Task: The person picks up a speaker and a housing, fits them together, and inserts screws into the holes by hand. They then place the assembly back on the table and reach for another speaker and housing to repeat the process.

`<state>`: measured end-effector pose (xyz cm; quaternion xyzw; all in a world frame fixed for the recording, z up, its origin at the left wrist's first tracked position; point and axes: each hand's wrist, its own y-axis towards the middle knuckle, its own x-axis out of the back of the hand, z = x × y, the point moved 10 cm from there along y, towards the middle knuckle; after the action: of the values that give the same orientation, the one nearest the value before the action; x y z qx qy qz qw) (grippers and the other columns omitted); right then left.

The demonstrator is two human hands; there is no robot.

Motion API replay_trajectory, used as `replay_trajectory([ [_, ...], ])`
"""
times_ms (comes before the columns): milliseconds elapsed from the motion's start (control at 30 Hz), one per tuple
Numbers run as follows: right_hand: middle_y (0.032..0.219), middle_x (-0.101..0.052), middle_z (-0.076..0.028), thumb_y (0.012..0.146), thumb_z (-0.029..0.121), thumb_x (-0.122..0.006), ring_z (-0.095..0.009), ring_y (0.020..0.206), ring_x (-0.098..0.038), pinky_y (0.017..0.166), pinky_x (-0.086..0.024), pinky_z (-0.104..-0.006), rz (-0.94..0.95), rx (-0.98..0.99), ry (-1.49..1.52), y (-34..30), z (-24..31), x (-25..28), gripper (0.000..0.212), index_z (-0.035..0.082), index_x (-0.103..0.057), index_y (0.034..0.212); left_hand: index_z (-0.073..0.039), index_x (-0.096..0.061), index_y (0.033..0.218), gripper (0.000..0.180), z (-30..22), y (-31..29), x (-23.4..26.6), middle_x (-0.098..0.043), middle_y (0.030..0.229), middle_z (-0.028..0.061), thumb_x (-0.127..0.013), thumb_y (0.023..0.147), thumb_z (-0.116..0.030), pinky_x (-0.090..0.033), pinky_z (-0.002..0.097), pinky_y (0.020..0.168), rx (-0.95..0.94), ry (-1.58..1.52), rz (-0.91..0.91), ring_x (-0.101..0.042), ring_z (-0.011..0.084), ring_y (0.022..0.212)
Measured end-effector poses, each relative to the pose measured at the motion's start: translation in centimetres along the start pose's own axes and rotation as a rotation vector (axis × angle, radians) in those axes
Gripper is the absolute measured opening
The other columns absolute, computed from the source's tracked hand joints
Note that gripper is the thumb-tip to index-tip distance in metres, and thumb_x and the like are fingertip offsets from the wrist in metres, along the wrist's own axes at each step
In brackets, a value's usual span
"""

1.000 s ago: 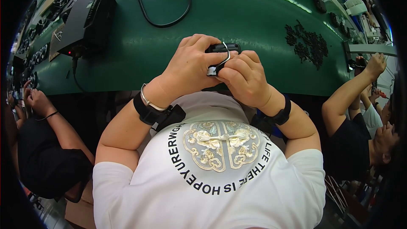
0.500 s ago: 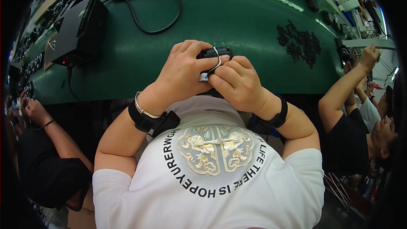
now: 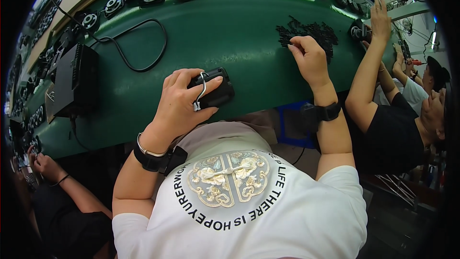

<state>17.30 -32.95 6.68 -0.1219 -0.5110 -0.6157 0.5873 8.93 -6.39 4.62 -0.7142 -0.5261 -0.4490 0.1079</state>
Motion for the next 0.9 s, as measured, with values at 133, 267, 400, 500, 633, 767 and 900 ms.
replay_trajectory([
  [133, 0.083, -0.062, -0.01, 0.085, 0.004, -0.067, -0.022, 0.072, -0.061, 0.066, -0.05, -0.0286, 0.033, 0.021, -0.061, 0.0, -1.2, -1.3, 0.01, 0.001, -0.066, 0.094, -0.025, -0.067, 0.121, 0.064, -0.1, -0.1, 0.2, -0.058, 0.118, 0.0117, -0.084, 0.06, -0.015, -0.041, 0.0437, 0.096, -0.021, 0.013, -0.011, -0.053, 0.0313, 0.109],
  [267, 0.082, -0.062, -0.009, 0.086, 0.005, -0.067, -0.018, 0.072, -0.061, 0.066, -0.05, -0.0278, 0.058, 0.043, -0.102, 0.0, -1.3, -1.7, 0.009, 0.001, -0.065, 0.094, -0.025, -0.067, 0.121, 0.063, 0.1, -0.2, -0.1, -0.058, 0.118, 0.012, -0.084, 0.06, -0.015, -0.041, 0.0439, 0.096, -0.017, 0.01, -0.005, -0.053, 0.0314, 0.109],
  [400, 0.08, -0.062, -0.006, 0.088, 0.006, -0.066, -0.014, 0.071, -0.06, 0.065, -0.049, -0.0261, 0.074, -0.055, 0.059, 0.1, -1.1, -1.3, 0.008, 0.0, -0.065, 0.093, -0.025, -0.067, 0.121, 0.063, 0.2, -0.2, 0.0, -0.058, 0.118, 0.0125, -0.083, 0.061, -0.016, -0.04, 0.0442, 0.097, -0.017, 0.022, -0.001, -0.053, 0.0319, 0.109],
  [500, 0.078, -0.062, -0.004, 0.089, 0.006, -0.066, -0.011, 0.07, -0.059, 0.064, -0.048, -0.0242, 0.141, -0.145, 0.362, 0.7, 0.9, -1.6, 0.007, -0.001, -0.066, 0.092, -0.025, -0.067, 0.121, 0.062, 0.2, -0.1, -0.1, -0.058, 0.119, 0.0129, -0.083, 0.062, -0.016, -0.04, 0.0444, 0.097, 0.004, 0.021, 0.0, -0.053, 0.0323, 0.109],
  [633, 0.078, -0.063, -0.001, 0.091, 0.007, -0.066, -0.007, 0.069, -0.057, 0.062, -0.046, -0.0209, 0.384, -0.228, 0.827, 2.8, 7.0, -4.6, 0.008, -0.001, -0.066, 0.091, -0.026, -0.067, 0.121, 0.06, 0.0, -0.3, 0.1, -0.057, 0.119, 0.0135, -0.082, 0.063, -0.017, -0.039, 0.0448, 0.098, 0.013, 0.046, -0.012, -0.053, 0.0327, 0.11],
  [767, 0.078, -0.064, -0.001, 0.09, 0.01, -0.068, -0.006, 0.069, -0.057, 0.062, -0.046, -0.0195, 0.727, -0.115, 0.892, 4.4, 13.4, -10.2, 0.011, 0.0, -0.067, 0.09, -0.026, -0.067, 0.121, 0.059, -0.5, -0.4, 0.2, -0.056, 0.119, 0.0133, -0.081, 0.064, -0.019, -0.038, 0.045, 0.099, 0.008, 0.093, -0.043, -0.052, 0.0325, 0.111],
  [900, 0.075, -0.063, 0.0, 0.089, 0.014, -0.07, -0.006, 0.064, -0.057, 0.057, -0.047, -0.0197, 0.907, -0.023, 0.873, 3.9, 15.5, -14.8, 0.014, 0.0, -0.066, 0.089, -0.027, -0.069, 0.118, 0.056, -0.8, -0.4, 0.1, -0.056, 0.116, 0.0121, -0.08, 0.064, -0.021, -0.037, 0.0451, 0.1, 0.005, 0.114, -0.06, -0.05, 0.0319, 0.112],
])
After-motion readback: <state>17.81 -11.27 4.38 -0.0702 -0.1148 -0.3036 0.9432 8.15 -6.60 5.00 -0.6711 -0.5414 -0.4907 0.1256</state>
